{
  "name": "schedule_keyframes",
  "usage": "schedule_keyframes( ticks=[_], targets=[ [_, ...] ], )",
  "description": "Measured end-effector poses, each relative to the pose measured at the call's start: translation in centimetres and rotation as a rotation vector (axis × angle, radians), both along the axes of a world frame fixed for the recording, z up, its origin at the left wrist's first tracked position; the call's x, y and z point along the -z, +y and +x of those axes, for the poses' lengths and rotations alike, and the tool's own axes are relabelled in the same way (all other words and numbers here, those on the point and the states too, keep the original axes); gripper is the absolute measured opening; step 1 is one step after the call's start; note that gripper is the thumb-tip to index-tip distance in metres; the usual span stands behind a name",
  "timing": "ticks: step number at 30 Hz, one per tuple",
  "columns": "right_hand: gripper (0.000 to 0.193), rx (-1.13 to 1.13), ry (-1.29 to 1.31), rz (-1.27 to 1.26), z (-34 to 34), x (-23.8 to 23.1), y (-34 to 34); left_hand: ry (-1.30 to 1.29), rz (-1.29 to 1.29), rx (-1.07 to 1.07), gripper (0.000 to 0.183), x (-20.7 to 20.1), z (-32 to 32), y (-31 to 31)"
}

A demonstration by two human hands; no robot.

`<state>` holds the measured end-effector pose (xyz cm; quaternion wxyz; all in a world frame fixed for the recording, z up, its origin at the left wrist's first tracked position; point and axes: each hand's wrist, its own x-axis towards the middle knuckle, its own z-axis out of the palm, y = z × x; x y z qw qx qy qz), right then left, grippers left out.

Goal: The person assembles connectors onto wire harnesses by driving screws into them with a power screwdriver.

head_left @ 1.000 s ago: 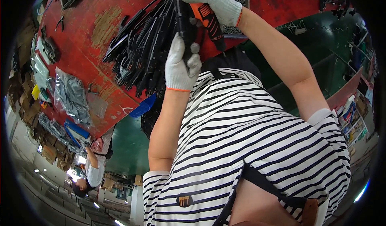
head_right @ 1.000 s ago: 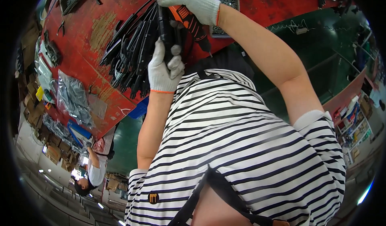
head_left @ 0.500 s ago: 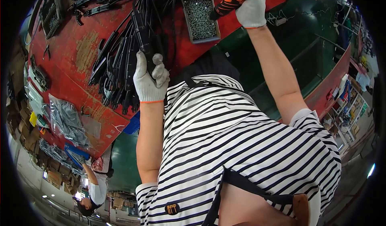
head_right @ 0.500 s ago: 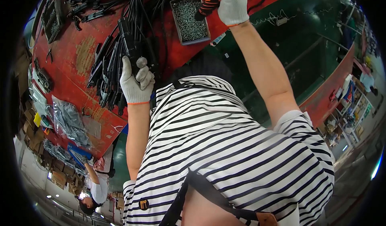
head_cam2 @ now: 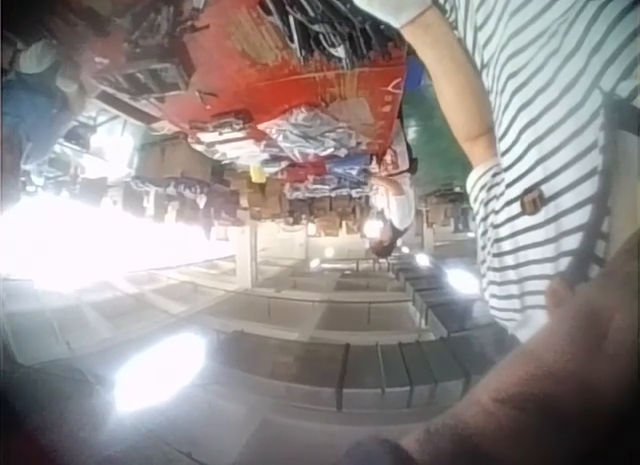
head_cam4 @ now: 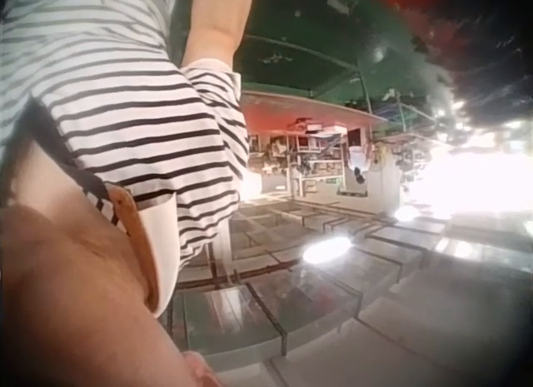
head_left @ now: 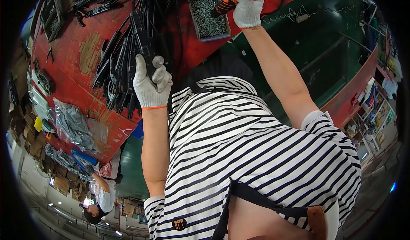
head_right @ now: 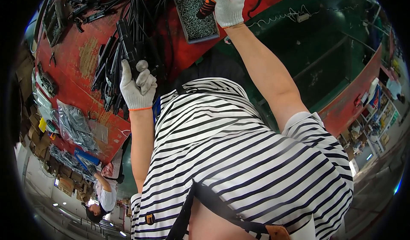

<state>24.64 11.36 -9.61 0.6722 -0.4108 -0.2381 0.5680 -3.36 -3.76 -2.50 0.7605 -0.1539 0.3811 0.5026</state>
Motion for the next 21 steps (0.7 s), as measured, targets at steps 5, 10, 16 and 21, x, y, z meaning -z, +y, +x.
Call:
schedule_keyframes(
  ticks=[5,10,16,21],
  targets=[
    [0.031,-0.005,0.010,0.011,0.18,0.39,0.09,0.055,-0.027,-0.006,0.053,-0.24,0.25,0.24],
    [0.031,0.000,-0.026,-0.047,-0.03,0.35,0.37,-0.038,0.001,-0.034,0.050,-0.19,0.11,0.29],
    [0.029,0.003,-0.003,-0.020,-0.28,0.88,0.52,-0.011,-0.030,-0.066,0.049,-0.31,0.29,0.41],
    [0.028,0.020,-0.023,-0.043,-0.22,0.06,0.57,-0.011,-0.010,-0.070,0.056,-0.06,0.13,0.34]
  ],
)
